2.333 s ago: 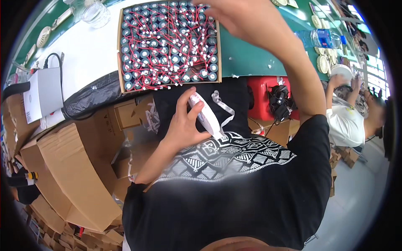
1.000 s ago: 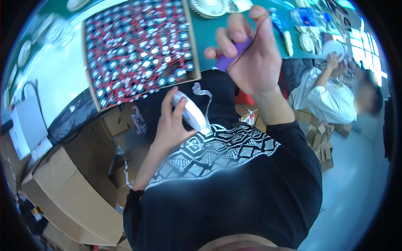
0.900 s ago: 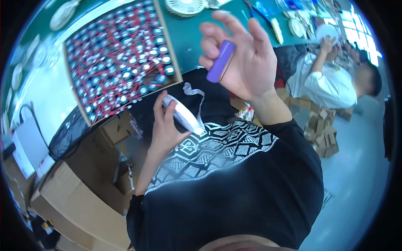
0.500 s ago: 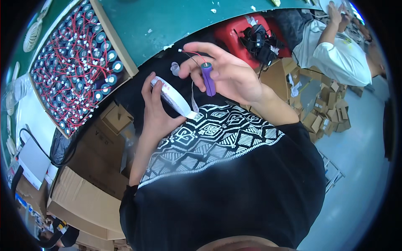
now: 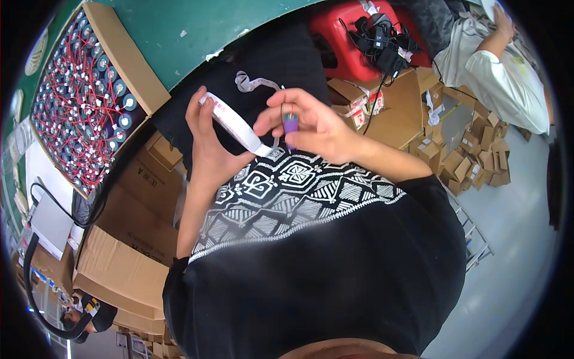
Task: Assembling components of small portable fans at a factory workbench.
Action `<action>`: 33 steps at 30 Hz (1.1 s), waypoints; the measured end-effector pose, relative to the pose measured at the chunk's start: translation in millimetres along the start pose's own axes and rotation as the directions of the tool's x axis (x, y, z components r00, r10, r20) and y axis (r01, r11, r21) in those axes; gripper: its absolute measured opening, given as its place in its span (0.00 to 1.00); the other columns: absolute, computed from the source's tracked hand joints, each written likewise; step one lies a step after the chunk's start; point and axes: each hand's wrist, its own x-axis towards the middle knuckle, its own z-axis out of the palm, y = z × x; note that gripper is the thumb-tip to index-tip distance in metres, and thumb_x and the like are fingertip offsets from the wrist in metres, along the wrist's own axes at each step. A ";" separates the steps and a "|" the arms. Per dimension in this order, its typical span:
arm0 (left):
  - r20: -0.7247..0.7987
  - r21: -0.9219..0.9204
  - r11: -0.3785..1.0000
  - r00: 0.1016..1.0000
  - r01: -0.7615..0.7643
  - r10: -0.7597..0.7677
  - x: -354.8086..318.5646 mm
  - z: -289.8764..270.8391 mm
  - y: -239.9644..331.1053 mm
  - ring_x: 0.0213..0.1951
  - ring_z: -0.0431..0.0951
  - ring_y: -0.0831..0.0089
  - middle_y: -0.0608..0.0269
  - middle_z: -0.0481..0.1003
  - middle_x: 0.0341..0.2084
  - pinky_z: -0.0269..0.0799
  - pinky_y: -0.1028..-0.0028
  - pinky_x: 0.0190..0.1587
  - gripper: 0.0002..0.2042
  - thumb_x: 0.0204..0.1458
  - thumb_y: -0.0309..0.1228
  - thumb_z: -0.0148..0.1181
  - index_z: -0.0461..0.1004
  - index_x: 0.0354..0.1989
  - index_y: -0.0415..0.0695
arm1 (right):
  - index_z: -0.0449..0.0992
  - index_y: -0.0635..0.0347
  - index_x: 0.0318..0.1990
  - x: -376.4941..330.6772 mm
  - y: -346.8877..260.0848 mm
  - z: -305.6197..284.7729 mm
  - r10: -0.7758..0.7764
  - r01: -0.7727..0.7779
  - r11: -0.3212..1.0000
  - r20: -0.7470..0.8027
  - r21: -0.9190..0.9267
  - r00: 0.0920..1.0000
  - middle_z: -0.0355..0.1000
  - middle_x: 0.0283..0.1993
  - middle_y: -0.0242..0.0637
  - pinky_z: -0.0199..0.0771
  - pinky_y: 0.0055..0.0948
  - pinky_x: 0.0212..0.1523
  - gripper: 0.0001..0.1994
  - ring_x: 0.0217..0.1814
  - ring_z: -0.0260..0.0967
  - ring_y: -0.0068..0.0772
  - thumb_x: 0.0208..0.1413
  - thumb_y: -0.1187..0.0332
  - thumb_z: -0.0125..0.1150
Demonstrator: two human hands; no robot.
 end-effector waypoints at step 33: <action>0.012 -0.038 0.999 1.000 0.025 -0.025 5.3 -3.8 -2.0 0.69 0.61 0.43 0.43 0.47 0.73 0.65 0.51 0.67 0.65 0.28 0.35 0.87 0.43 0.76 0.49 | 0.59 0.62 0.72 10.6 -12.8 6.1 0.037 -0.019 0.997 -0.263 0.071 0.964 0.75 0.52 0.40 0.76 0.29 0.53 0.28 0.52 0.76 0.29 0.70 0.68 0.59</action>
